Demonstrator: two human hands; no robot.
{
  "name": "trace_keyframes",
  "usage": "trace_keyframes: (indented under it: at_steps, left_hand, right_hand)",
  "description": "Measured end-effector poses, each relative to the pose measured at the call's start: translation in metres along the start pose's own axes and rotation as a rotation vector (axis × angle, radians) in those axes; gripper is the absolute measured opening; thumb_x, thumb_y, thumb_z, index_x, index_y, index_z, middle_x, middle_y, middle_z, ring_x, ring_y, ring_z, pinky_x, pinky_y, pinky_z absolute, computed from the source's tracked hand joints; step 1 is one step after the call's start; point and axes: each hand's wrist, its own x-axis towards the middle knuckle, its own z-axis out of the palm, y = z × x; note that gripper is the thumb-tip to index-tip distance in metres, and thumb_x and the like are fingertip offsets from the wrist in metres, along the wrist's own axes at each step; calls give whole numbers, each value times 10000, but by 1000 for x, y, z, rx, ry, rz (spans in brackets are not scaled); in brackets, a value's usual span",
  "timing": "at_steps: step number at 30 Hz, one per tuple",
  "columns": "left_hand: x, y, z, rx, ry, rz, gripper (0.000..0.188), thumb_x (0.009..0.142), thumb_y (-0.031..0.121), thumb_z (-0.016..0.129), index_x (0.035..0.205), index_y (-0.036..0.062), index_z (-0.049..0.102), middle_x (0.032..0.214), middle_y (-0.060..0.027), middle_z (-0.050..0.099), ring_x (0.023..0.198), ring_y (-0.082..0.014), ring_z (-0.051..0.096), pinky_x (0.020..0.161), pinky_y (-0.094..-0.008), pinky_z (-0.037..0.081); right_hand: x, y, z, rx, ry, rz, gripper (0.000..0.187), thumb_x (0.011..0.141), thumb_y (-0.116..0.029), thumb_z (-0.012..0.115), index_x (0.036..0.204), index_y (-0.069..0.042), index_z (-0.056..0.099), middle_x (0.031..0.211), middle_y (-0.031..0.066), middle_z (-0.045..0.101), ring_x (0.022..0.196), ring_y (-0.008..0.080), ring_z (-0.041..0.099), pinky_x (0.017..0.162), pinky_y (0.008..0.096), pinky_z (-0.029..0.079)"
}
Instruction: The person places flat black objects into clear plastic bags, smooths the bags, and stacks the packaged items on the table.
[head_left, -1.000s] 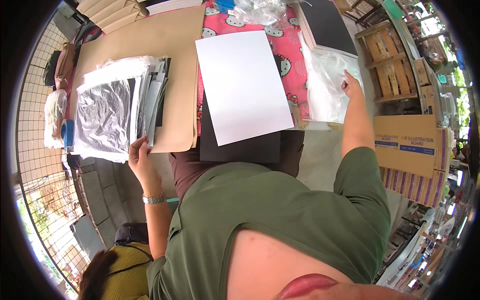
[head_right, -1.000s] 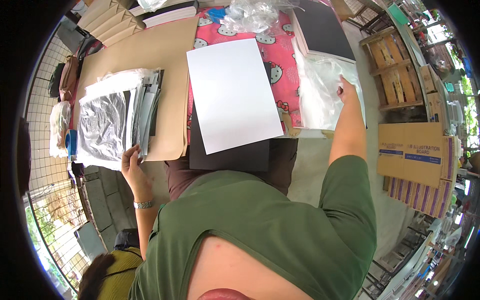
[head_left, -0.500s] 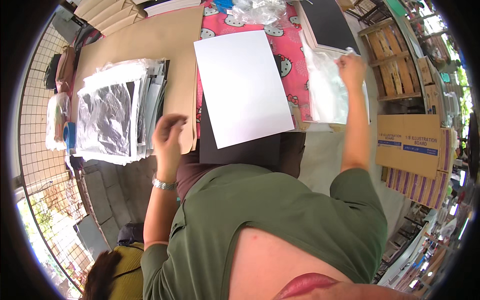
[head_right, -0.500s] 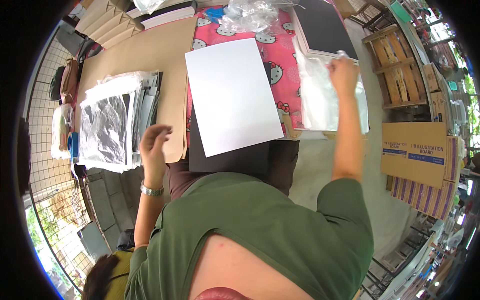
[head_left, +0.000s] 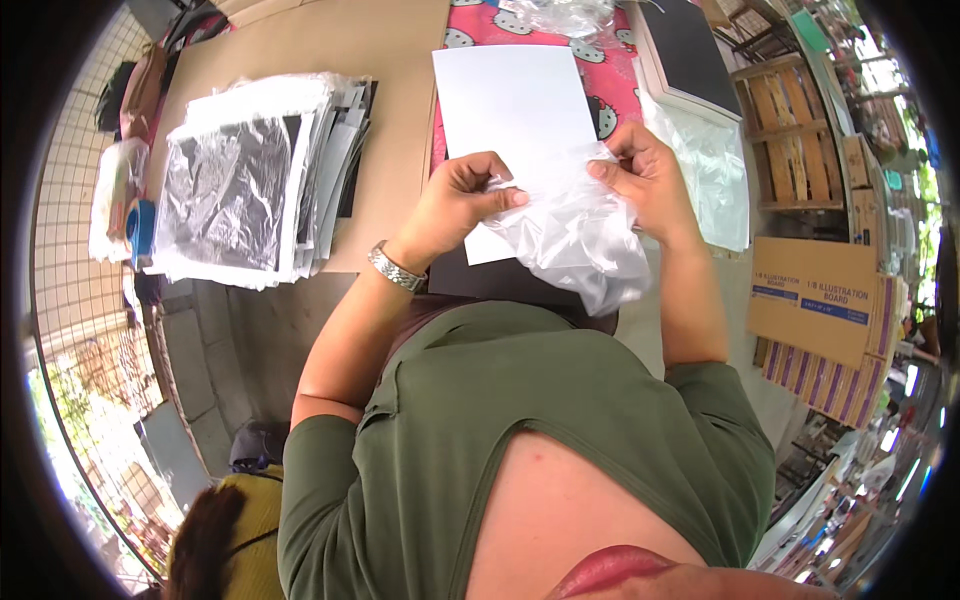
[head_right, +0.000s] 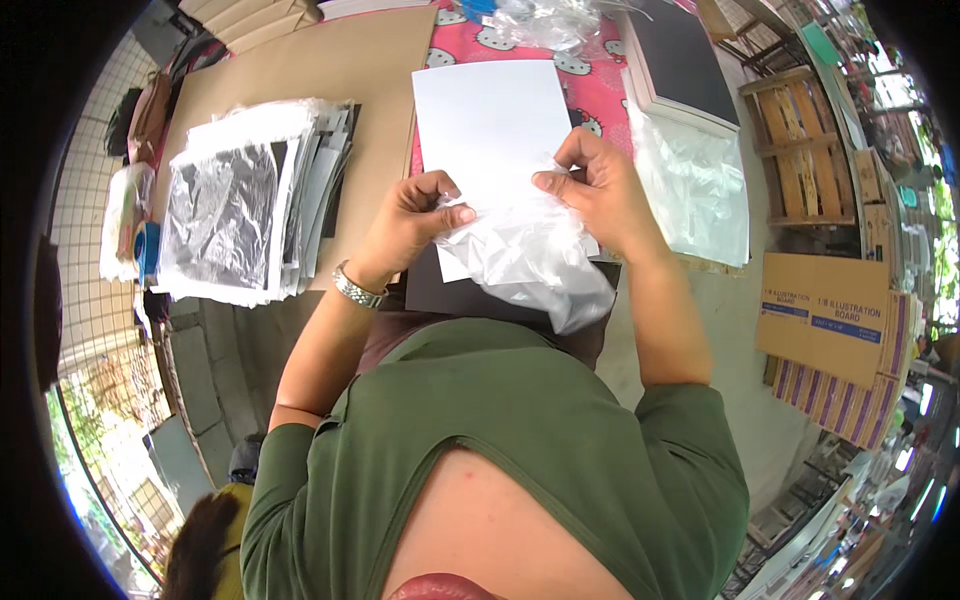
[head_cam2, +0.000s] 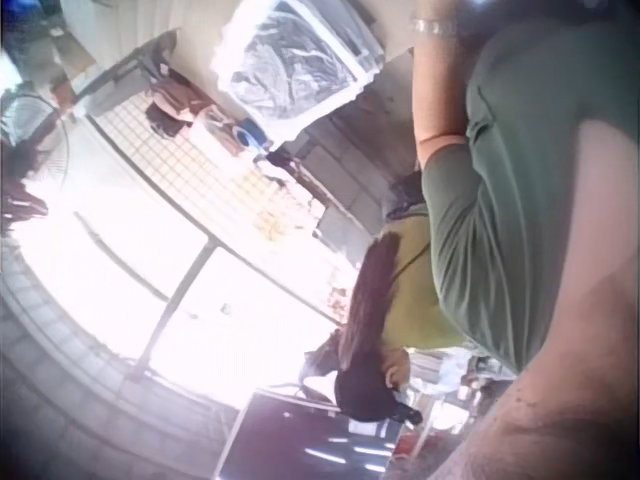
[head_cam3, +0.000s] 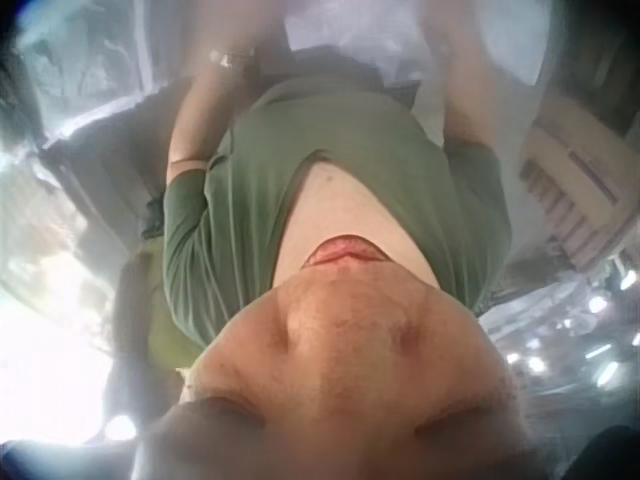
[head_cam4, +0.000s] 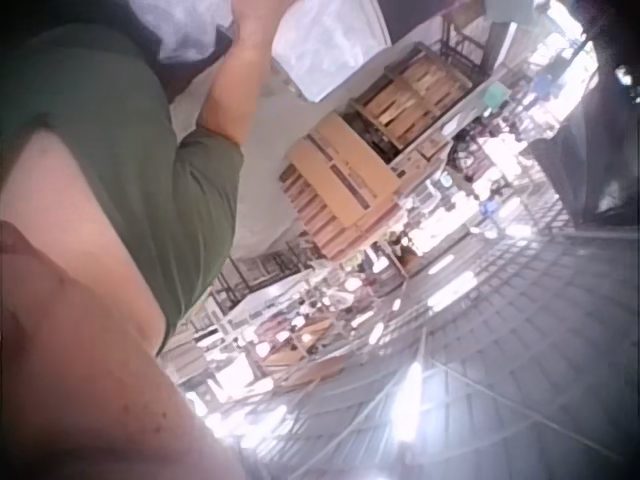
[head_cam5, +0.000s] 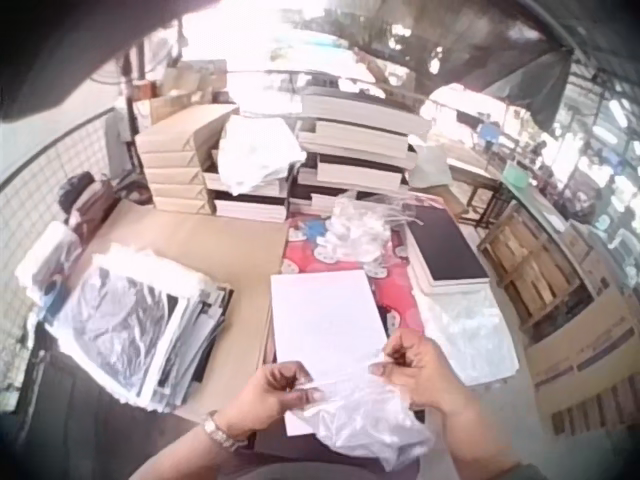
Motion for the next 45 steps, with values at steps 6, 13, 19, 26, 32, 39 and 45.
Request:
trace_keyframes:
  at_steps: [6,13,19,26,32,39,45]
  left_hand:
    - [-18,-20,-43,271,-180,-164,389,732,223,747,988,2,556,803,-30,574,829,-116,511,704,-276,419]
    - [-3,-1,-18,-223,64,6,224,795,-85,562,677,65,445,813,-75,607,819,-158,605,744,-278,464]
    - [-26,-15,-25,-266,81,143,289,771,-115,554,702,90,363,960,-128,619,914,-216,629,694,-269,480]
    - [-40,0,-13,-380,95,24,486,732,-63,625,1157,40,413,1086,-165,578,1068,-245,553,918,-356,404]
    - [-22,-7,-7,-415,291,125,510,740,-119,613,1196,0,417,828,-59,602,837,-145,594,782,-278,473]
    - [-29,0,9,-256,296,125,452,770,-82,624,1174,1,439,837,-58,617,811,-110,579,758,-253,468]
    - [-33,6,2,-206,328,82,499,769,-73,631,1211,-20,406,831,-81,631,779,-116,587,755,-252,469]
  right_hand:
    - [26,7,33,-4,-199,37,106,762,-53,700,787,-35,599,751,-28,534,658,25,444,583,200,366]
    - [27,8,37,233,-218,11,258,747,-50,707,985,-48,607,851,-38,536,760,52,487,675,195,408]
    - [11,14,29,216,-203,287,277,816,-205,676,1016,-30,599,827,-29,552,732,42,474,695,192,399]
    - [14,13,41,217,-353,273,138,771,23,611,901,-16,591,769,-17,586,717,47,543,651,190,424]
    - [6,5,32,259,-403,121,218,758,-7,620,969,-9,566,884,6,560,801,50,512,717,207,416]
    - [5,-3,38,106,-430,199,205,831,-138,630,960,19,606,820,13,598,768,74,522,726,234,432]
    - [13,-6,50,-5,-247,123,169,859,-152,610,881,13,637,726,-7,607,696,51,510,649,209,425]
